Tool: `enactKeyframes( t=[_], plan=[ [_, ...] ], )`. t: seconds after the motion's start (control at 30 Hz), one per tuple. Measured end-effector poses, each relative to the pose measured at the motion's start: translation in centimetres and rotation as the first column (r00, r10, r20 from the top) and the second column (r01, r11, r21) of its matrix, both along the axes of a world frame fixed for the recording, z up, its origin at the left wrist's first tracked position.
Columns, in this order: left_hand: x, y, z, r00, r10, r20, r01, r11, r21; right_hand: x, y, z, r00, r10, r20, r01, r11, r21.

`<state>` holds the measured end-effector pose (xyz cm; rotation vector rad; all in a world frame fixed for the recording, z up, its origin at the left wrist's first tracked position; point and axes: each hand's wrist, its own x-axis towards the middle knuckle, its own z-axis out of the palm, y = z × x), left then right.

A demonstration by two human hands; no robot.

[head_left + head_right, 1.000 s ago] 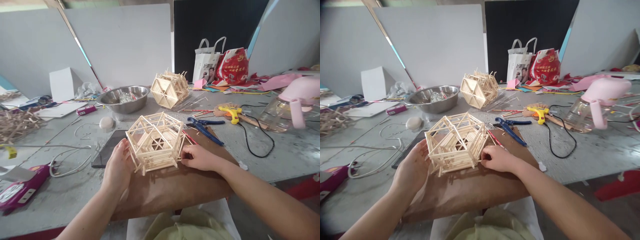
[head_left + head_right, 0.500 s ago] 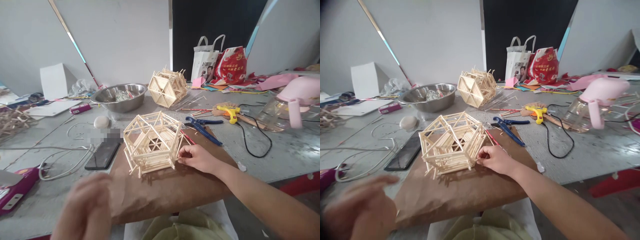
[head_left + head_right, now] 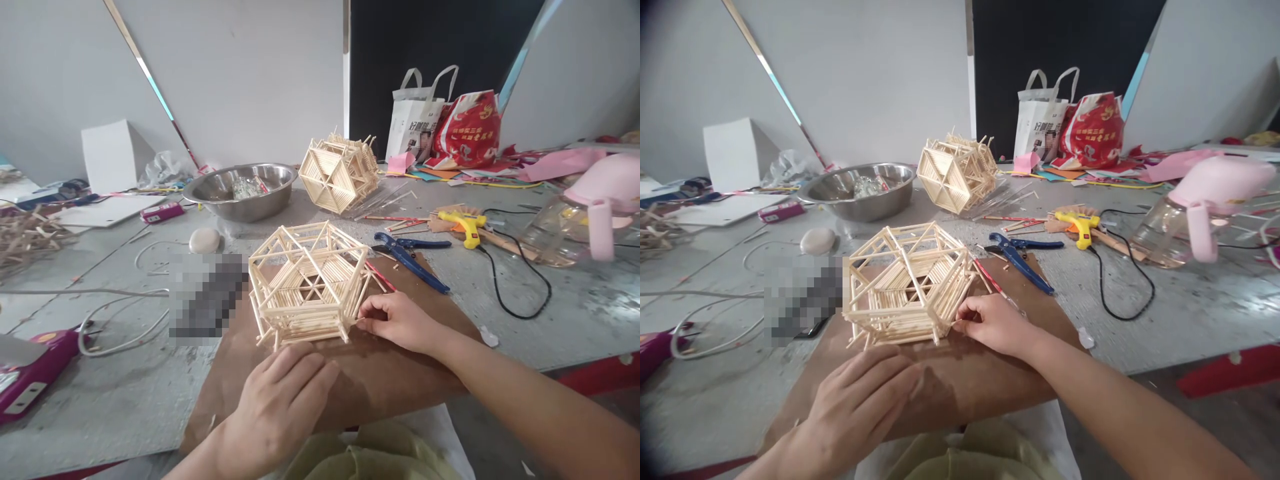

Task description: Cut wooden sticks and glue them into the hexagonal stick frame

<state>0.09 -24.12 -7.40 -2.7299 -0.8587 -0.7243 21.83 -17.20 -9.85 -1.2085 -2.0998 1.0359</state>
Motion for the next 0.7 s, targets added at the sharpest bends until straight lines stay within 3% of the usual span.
enactKeyframes(
  t=[0.2, 0.43, 0.7],
  plan=[
    [1.4, -0.1, -1.1, 0.99, -0.131, -0.056, 0.121, 0.981, -0.153, 0.3, 0.1, 0.2, 0.999, -0.016, 0.047, 0.015, 0.999, 0.034],
    [2.6, 0.6, -1.7, 0.97, 0.096, -0.223, -0.155, 0.953, -0.26, 0.4, -0.1, 0.5, 0.996, 0.003, 0.092, -0.007, 0.999, 0.043],
    [2.5, 0.8, -1.8, 0.926, 0.153, -0.345, -0.281, 0.89, -0.359, 1.0, 0.0, 0.6, 0.984, 0.028, 0.178, -0.038, 0.998, 0.058]
  ],
)
